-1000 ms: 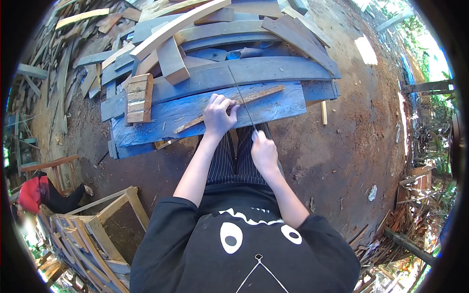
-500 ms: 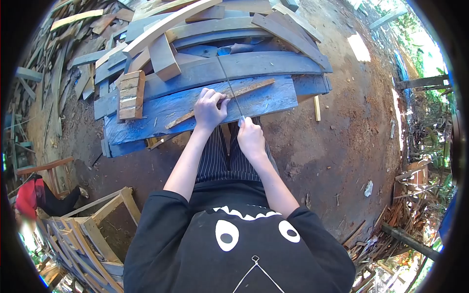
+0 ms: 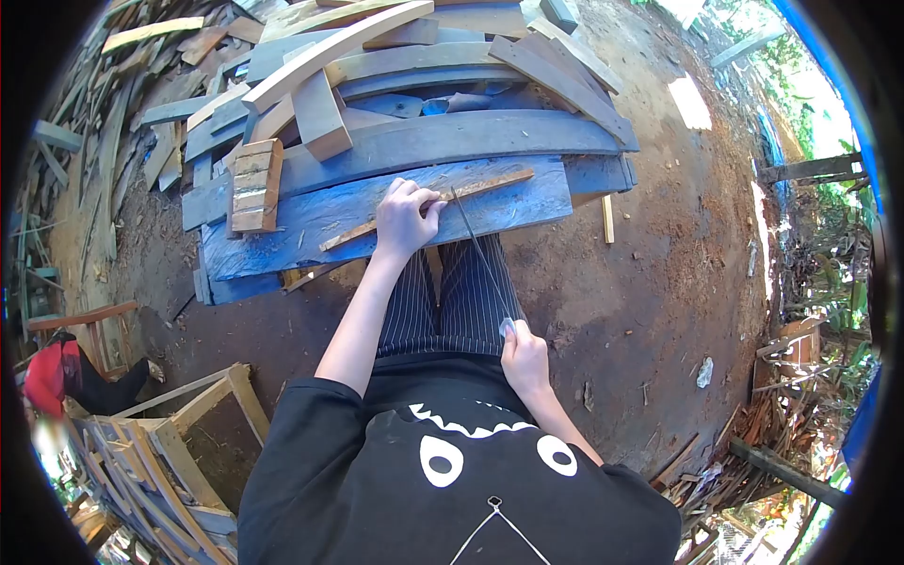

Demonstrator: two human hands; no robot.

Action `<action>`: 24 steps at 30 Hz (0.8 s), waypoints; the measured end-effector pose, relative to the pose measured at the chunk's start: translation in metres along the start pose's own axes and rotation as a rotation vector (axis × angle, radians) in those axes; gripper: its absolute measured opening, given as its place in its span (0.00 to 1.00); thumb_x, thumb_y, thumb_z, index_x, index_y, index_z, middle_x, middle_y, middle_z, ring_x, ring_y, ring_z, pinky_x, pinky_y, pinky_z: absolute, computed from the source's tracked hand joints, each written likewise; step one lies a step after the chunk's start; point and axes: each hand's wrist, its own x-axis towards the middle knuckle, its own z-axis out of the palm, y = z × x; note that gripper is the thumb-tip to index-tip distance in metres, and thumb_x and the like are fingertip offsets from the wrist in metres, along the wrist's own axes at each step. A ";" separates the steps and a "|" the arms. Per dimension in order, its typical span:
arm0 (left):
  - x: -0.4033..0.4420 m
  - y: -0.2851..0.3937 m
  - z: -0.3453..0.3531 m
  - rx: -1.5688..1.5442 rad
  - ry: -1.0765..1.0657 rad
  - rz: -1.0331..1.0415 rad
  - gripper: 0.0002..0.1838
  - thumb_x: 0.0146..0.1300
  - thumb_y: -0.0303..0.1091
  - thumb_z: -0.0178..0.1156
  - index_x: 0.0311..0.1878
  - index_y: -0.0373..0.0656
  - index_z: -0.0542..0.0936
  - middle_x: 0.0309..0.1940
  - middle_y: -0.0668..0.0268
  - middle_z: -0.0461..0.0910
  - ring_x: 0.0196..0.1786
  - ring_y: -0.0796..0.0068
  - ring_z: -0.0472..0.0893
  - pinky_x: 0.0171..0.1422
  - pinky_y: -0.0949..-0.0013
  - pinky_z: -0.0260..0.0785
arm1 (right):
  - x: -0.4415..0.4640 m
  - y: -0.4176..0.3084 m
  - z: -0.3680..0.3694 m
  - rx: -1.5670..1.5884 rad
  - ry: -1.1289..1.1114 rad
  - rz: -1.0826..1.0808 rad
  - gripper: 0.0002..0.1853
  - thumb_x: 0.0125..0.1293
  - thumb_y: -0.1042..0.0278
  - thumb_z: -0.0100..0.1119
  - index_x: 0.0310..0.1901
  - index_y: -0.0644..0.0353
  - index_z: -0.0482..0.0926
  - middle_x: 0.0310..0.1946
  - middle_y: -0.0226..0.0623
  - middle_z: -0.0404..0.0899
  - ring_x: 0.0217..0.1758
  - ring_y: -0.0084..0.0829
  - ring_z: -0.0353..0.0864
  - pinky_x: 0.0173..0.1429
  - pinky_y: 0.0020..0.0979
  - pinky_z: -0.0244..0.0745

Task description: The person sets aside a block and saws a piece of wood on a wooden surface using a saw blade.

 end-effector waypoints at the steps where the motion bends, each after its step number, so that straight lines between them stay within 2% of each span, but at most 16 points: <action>1: 0.000 0.000 -0.001 0.018 0.013 0.008 0.05 0.47 0.32 0.70 0.27 0.43 0.84 0.23 0.66 0.77 0.36 0.65 0.77 0.39 0.64 0.72 | 0.000 -0.004 -0.001 0.008 0.006 0.003 0.10 0.69 0.68 0.50 0.30 0.63 0.69 0.18 0.53 0.76 0.23 0.53 0.79 0.25 0.48 0.71; 4: -0.001 0.003 0.000 0.052 0.066 0.008 0.05 0.47 0.32 0.69 0.27 0.44 0.84 0.23 0.67 0.77 0.36 0.66 0.77 0.38 0.65 0.73 | 0.004 -0.027 -0.007 -0.005 -0.051 0.086 0.08 0.69 0.70 0.49 0.32 0.65 0.70 0.19 0.53 0.76 0.23 0.52 0.80 0.25 0.46 0.71; 8: -0.001 0.002 0.000 0.034 0.090 -0.002 0.04 0.48 0.32 0.69 0.27 0.44 0.84 0.25 0.67 0.77 0.36 0.66 0.77 0.39 0.64 0.73 | 0.013 -0.058 -0.026 0.173 0.175 -0.037 0.06 0.69 0.74 0.48 0.36 0.67 0.73 0.22 0.53 0.78 0.26 0.52 0.81 0.28 0.42 0.74; 11: 0.006 -0.004 -0.005 0.047 0.062 0.029 0.05 0.50 0.32 0.68 0.29 0.43 0.85 0.29 0.66 0.79 0.39 0.66 0.78 0.43 0.65 0.74 | 0.031 -0.056 -0.030 0.197 0.212 -0.091 0.06 0.69 0.74 0.48 0.36 0.67 0.73 0.23 0.53 0.79 0.27 0.52 0.82 0.28 0.43 0.74; 15: 0.010 -0.007 -0.010 0.016 0.023 0.078 0.07 0.50 0.32 0.68 0.32 0.42 0.85 0.35 0.66 0.80 0.41 0.66 0.78 0.45 0.65 0.74 | 0.045 -0.041 -0.022 0.139 0.086 -0.023 0.08 0.70 0.71 0.48 0.34 0.66 0.72 0.21 0.53 0.78 0.27 0.53 0.81 0.28 0.45 0.73; 24: 0.000 -0.011 -0.003 0.003 0.054 0.099 0.10 0.49 0.34 0.70 0.34 0.42 0.85 0.31 0.65 0.80 0.39 0.65 0.79 0.45 0.65 0.74 | 0.045 -0.023 0.002 0.049 -0.047 -0.037 0.11 0.70 0.66 0.48 0.32 0.64 0.70 0.20 0.53 0.76 0.25 0.54 0.79 0.28 0.49 0.71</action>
